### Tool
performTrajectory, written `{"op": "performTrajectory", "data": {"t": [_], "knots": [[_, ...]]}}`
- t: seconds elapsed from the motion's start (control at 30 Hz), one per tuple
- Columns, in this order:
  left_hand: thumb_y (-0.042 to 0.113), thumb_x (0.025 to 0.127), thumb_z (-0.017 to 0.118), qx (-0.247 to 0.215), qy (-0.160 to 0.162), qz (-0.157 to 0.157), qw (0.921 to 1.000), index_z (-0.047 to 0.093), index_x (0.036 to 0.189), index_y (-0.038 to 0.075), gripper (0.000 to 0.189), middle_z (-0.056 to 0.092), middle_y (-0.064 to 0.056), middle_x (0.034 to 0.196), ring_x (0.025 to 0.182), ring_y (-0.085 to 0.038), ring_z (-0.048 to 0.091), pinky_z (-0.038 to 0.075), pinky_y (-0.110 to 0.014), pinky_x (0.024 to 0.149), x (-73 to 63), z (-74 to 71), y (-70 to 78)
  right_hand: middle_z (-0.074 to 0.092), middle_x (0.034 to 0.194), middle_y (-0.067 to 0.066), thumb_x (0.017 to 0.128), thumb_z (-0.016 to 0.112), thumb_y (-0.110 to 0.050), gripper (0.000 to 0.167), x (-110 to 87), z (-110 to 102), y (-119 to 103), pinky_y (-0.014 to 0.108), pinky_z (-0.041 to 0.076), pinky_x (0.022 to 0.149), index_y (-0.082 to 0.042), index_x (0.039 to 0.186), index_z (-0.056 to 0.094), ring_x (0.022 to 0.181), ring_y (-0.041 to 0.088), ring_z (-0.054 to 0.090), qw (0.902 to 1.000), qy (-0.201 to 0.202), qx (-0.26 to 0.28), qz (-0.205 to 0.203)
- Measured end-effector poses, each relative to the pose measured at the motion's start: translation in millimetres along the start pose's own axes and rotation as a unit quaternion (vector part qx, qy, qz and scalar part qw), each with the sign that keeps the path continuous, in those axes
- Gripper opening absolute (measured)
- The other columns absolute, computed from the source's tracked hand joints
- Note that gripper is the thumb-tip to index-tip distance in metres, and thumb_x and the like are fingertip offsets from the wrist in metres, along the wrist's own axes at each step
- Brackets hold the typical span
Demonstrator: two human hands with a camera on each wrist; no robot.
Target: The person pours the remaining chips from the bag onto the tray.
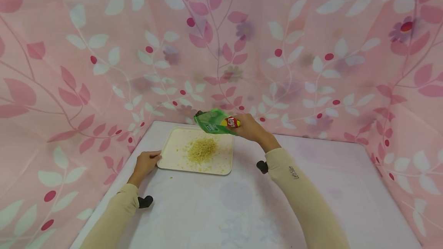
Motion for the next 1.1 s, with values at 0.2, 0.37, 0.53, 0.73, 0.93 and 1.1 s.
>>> {"op": "performTrajectory", "data": {"t": [0.2, 0.37, 0.53, 0.73, 0.93, 1.1], "knots": [[0.008, 0.092, 0.066, -0.003, -0.009, 0.005, 0.9999, 0.068, 0.119, -0.001, 0.029, 0.067, -0.021, 0.115, 0.116, -0.038, 0.057, 0.048, -0.048, 0.094, -1.7, -0.3, 1.3, 0.069, 0.091, 0.005, 0.085, 0.075, -0.013, 0.021, 1.2, 11, 3, 0.035, 0.055, 0.079, -0.003, 0.103, 0.071, 0.081, 0.019, 0.062, 0.9855, -0.119, -0.117, 0.027], [0.008, 0.093, 0.065, -0.005, -0.012, -0.002, 0.9999, 0.067, 0.121, -0.001, 0.030, 0.066, -0.021, 0.117, 0.118, -0.038, 0.056, 0.047, -0.049, 0.095, -2.3, -2.2, 2.2, 0.071, 0.090, 0.005, 0.085, 0.076, -0.015, 0.022, 4.2, 5, -2, 0.033, 0.056, 0.074, -0.002, 0.102, 0.072, 0.076, 0.018, 0.063, 0.9935, -0.081, -0.077, 0.022], [0.007, 0.092, 0.065, 0.004, -0.006, 0.000, 1.0000, 0.068, 0.120, -0.001, 0.029, 0.067, -0.020, 0.115, 0.116, -0.037, 0.057, 0.048, -0.047, 0.092, -1.3, -3.9, 3.1, 0.069, 0.083, 0.001, 0.086, 0.075, -0.019, 0.019, 5.9, -2, -8, 0.031, 0.054, 0.067, -0.004, 0.097, 0.071, 0.068, 0.016, 0.060, 0.9973, -0.066, -0.025, 0.018], [0.006, 0.092, 0.066, -0.003, -0.002, 0.009, 1.0000, 0.068, 0.119, -0.002, 0.029, 0.067, -0.021, 0.114, 0.116, -0.038, 0.057, 0.048, -0.048, 0.093, -0.7, -3.0, 2.8, 0.070, 0.091, 0.003, 0.085, 0.076, -0.016, 0.025, 4.5, 8, -2, 0.032, 0.056, 0.077, -0.004, 0.106, 0.072, 0.079, 0.017, 0.062, 0.9855, -0.134, -0.092, 0.050], [0.007, 0.092, 0.066, 0.002, -0.001, 0.009, 1.0000, 0.068, 0.119, -0.001, 0.029, 0.066, -0.022, 0.116, 0.117, -0.039, 0.056, 0.046, -0.050, 0.095, -2.3, -0.7, -0.6, 0.071, 0.090, 0.006, 0.085, 0.077, -0.017, 0.024, 4.4, -1, -10, 0.033, 0.056, 0.069, -0.002, 0.102, 0.071, 0.074, 0.018, 0.064, 0.9999, 0.002, -0.012, -0.003], [0.006, 0.091, 0.066, 0.000, 0.002, 0.009, 1.0000, 0.068, 0.119, -0.002, 0.029, 0.066, -0.022, 0.116, 0.117, -0.039, 0.056, 0.046, -0.050, 0.095, -2.9, -1.1, 0.9, 0.071, 0.081, 0.005, 0.085, 0.077, -0.019, 0.019, 2.5, -6, -12, 0.034, 0.053, 0.058, -0.004, 0.094, 0.070, 0.064, 0.020, 0.061, 0.9913, 0.109, 0.065, -0.035]]}}
Point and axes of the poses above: each hand's wrist, its own x-axis towards the middle knuckle, its own z-axis out of the palm, y = z × x, the point moved 2 cm from there along x, towards the middle knuckle
